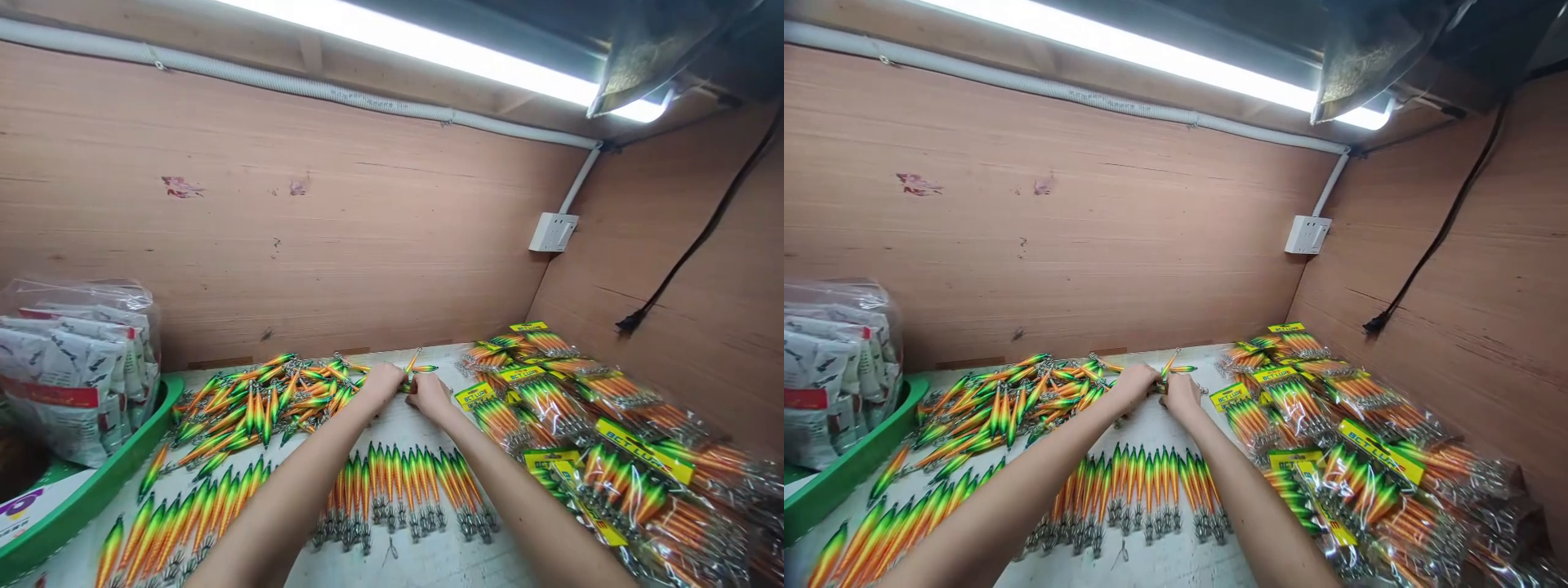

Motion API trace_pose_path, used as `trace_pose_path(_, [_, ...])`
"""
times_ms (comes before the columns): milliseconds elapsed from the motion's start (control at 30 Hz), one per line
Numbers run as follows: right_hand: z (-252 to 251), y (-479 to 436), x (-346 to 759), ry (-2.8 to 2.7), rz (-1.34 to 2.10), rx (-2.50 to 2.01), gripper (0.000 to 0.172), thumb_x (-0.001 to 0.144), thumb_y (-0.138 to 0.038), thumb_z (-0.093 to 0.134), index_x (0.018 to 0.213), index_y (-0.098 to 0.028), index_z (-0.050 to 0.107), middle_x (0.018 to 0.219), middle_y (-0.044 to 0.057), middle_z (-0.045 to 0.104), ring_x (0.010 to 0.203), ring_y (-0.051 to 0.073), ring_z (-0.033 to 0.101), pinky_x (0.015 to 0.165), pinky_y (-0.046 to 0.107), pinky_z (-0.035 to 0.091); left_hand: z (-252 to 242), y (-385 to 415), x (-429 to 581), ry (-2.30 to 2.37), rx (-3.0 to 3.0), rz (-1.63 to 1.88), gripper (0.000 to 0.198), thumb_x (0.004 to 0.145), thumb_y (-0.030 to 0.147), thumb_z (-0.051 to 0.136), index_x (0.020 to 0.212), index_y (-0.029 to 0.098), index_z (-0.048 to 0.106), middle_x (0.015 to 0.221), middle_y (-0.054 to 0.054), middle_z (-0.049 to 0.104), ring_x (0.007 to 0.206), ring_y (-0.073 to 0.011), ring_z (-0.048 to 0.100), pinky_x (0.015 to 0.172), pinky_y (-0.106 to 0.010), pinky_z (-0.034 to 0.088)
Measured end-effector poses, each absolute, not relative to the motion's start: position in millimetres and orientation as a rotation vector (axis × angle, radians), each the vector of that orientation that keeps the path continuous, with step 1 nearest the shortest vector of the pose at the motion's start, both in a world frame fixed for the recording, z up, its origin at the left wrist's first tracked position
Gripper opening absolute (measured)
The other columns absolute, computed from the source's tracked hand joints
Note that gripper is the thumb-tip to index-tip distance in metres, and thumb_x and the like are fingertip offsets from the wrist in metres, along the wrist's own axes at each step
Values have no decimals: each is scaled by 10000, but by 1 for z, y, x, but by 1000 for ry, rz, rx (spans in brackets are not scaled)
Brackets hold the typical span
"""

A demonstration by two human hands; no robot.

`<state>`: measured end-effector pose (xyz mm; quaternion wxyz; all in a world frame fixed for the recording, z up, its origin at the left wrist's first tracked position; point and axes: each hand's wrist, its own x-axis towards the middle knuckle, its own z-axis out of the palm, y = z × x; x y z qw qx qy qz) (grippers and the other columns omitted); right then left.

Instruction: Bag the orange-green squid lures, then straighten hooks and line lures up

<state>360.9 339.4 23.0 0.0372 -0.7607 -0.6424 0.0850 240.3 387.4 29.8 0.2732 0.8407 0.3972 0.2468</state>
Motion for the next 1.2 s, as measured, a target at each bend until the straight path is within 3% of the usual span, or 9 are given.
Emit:
trace_pose_path(167, [28, 342, 361, -1993, 201, -2272, 300, 918, -328, 564, 1177, -176, 568, 1206, 80, 585, 1025, 208, 601, 860, 421, 514, 43, 392, 230, 1080, 1791, 1095, 209, 905, 275, 540, 1078, 177, 604, 1106, -76, 616, 1012, -194, 589, 894, -404, 503])
trace_pose_path(333, [31, 346, 360, -2027, 250, -2214, 316, 913, -326, 572, 1185, -165, 564, 1213, 88, 580, 1032, 214, 599, 866, 425, 511, 56, 367, 206, 986, 1244, 1334, 290, 914, 196, 464, 1198, 165, 516, 939, -42, 593, 907, -129, 616, 876, -325, 536])
trace_pose_path(433, [34, 346, 361, -2007, 354, -2200, 320, 912, -325, 575, 1187, -162, 562, 1206, 90, 583, 1021, 211, 603, 856, 417, 516, 63, 334, 182, 897, 1034, 1311, 255, 878, 169, 534, 1132, 148, 528, 898, -35, 607, 802, -105, 639, 841, -317, 556])
trace_pose_path(667, [59, 318, 358, -1783, 622, -2016, 292, 914, -323, 570, 1156, -160, 571, 1138, 74, 609, 952, 191, 621, 806, 390, 531, 80, 246, 124, 814, 796, 1238, 226, 780, 148, 689, 969, 137, 566, 901, -78, 703, 719, -136, 681, 712, -291, 574])
trace_pose_path(833, [87, 250, 325, -1677, 981, -1595, 276, 838, -329, 616, 1011, -117, 588, 883, 71, 668, 713, 141, 635, 685, 292, 531, 92, 199, 90, 698, 824, 1170, 333, 716, 197, 766, 1014, 146, 625, 965, -88, 720, 743, -149, 689, 711, -286, 556])
trace_pose_path(1033, [110, 160, 271, -1231, 1765, -889, 306, 633, -286, 810, 870, -168, 658, 871, 30, 672, 731, 121, 639, 674, 245, 536, 102, 155, 58, 596, 905, 1098, 381, 708, 244, 778, 1058, 169, 646, 1035, -90, 721, 806, -165, 700, 759, -277, 534])
trace_pose_path(1200, [115, 131, 243, -1227, 1870, -803, 269, 676, -249, 796, 907, -155, 696, 906, 57, 688, 751, 129, 637, 687, 256, 541, 103, 130, 38, 565, 936, 1083, 343, 741, 241, 750, 1065, 181, 658, 1055, -83, 719, 831, -163, 699, 782, -278, 528])
